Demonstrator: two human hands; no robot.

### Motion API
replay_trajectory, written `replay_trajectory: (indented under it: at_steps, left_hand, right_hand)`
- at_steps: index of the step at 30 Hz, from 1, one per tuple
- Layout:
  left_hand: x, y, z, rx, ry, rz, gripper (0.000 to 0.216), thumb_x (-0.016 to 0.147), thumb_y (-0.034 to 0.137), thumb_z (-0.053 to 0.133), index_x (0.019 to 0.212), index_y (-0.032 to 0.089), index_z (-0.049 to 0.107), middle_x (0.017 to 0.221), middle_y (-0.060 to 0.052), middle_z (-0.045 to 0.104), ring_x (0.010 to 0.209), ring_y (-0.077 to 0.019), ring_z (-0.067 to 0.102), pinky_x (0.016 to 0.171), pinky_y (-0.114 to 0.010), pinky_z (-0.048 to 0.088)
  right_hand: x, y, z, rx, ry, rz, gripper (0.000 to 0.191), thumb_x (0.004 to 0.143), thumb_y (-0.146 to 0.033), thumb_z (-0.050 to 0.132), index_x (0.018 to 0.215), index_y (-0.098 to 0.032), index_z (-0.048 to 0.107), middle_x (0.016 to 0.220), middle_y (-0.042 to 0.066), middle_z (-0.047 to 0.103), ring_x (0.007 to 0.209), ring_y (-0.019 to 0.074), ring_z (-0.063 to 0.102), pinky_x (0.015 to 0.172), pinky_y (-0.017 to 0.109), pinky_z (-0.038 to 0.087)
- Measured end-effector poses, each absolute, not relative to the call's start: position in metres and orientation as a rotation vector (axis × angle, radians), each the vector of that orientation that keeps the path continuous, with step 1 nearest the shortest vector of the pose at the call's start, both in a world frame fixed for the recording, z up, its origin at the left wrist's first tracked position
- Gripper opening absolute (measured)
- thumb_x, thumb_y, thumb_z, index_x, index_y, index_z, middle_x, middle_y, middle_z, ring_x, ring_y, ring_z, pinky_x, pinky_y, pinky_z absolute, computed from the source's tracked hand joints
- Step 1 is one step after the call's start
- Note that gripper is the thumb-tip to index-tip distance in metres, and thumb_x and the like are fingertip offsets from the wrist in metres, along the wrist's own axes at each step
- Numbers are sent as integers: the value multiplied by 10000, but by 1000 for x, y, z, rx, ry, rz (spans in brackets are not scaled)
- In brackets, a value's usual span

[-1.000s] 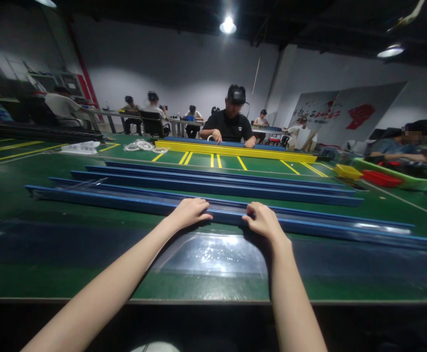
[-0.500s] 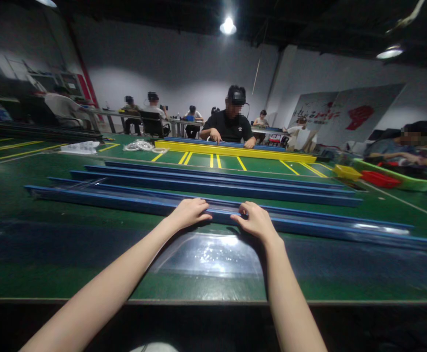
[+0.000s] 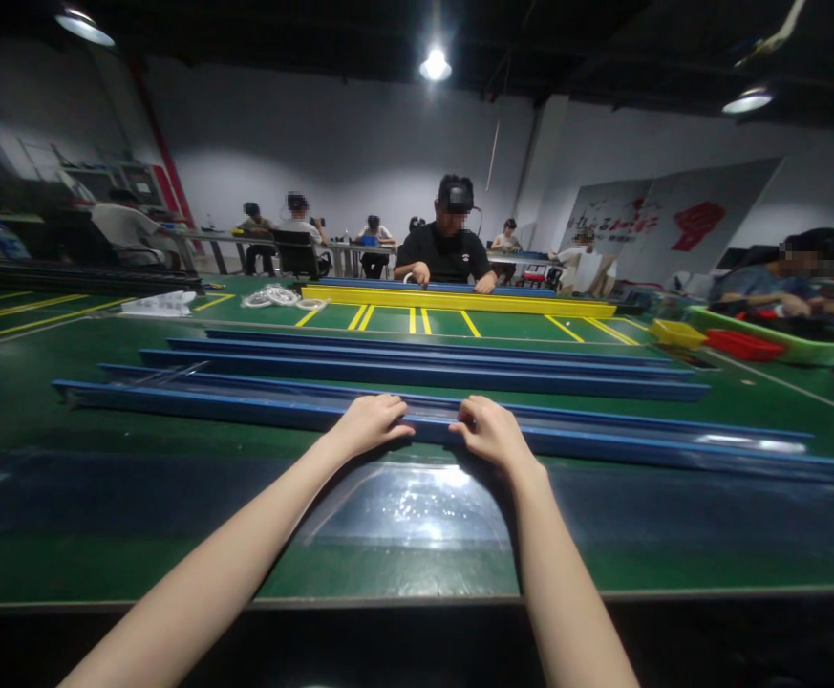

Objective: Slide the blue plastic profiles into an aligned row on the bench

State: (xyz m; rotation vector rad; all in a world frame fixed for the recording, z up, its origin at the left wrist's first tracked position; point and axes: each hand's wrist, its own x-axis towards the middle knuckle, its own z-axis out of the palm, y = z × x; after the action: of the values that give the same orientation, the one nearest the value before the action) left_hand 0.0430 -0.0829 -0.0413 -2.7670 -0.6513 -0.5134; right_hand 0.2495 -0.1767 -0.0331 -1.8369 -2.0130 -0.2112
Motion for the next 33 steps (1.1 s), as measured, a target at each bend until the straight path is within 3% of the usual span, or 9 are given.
replay_trajectory:
  at_steps: [18,33]
  left_hand:
    - [43,-83,-42,-2775,-648,-537,325,795,481,453,810,171,546,856,-26,608,818,-164,544,649,-247,378]
    - [43,-83,-39,-2830,-658,-529,320,806,472,441,778,175,559,817,-24,622,796,-154,557,639,-233,377]
  right_hand:
    - [255,-184,-35,-1906,-1983,-307,188,734,-372,459,669,-199,489,717,14,551,676,137,480,561,226,289]
    - [235,-181,-36,-1863,-2090,-159,274,769,-367,425,941,-206,565,915,48,619,848,170,546,714,245,363]
